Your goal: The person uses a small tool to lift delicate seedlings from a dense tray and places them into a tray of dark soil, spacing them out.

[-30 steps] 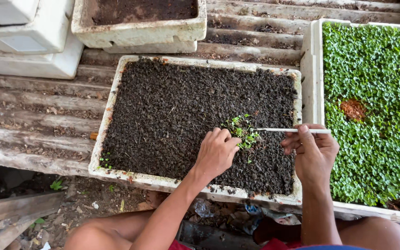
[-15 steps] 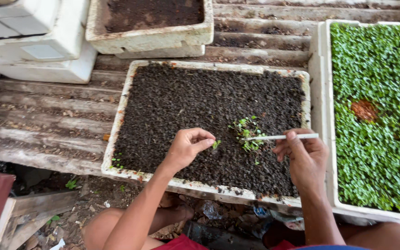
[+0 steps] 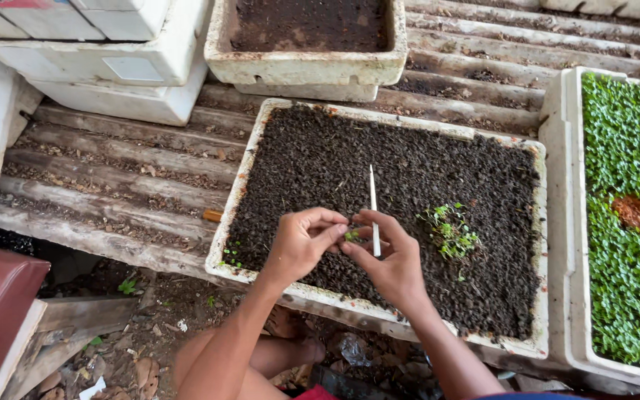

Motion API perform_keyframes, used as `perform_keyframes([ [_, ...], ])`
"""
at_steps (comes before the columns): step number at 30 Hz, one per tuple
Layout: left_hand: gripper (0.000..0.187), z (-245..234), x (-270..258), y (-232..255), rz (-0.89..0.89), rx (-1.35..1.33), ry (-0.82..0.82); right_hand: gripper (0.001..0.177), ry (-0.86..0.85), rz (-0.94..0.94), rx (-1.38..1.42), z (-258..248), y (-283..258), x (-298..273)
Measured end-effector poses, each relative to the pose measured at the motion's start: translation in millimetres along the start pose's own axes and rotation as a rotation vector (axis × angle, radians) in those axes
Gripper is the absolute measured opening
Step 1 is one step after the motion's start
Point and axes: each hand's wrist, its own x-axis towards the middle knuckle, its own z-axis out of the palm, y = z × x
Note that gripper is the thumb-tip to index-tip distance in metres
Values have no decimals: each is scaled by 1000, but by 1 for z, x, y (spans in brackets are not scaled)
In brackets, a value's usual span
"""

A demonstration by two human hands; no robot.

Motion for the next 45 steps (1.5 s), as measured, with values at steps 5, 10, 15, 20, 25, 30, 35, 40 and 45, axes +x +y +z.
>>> perform_keyframes([
  [5, 16, -31, -8, 6, 75, 128, 11, 38, 50, 70, 44, 29, 8, 7],
  [10, 17, -55, -10, 2, 164, 57, 36, 31, 62, 122, 42, 39, -1, 8],
  [15, 15, -68, -8, -10, 128, -85, 60, 33, 31, 139, -184, 36, 7, 10],
  [20, 15, -74, -13, -5, 113, -108, 8, 29, -55, 80, -340, 39, 4, 19],
  [25, 15, -75, -13, -4, 119, -62, -20, 27, -108, 190, -43, 55, -11, 23],
  [30, 14, -75, -12, -6, 129, -13, 30, 32, -90, 169, 34, 62, -3, 21],
  [35, 14, -77, -12, -9, 132, 1, 51, 29, -63, 148, 19, 67, 0, 20],
  [40, 13, -79, -10, -12, 145, 15, 68, 29, -24, 142, 51, 70, 6, 18],
  [45, 14, -79, -11, -12, 147, 17, 76, 28, 60, 138, 114, 74, 15, 18],
])
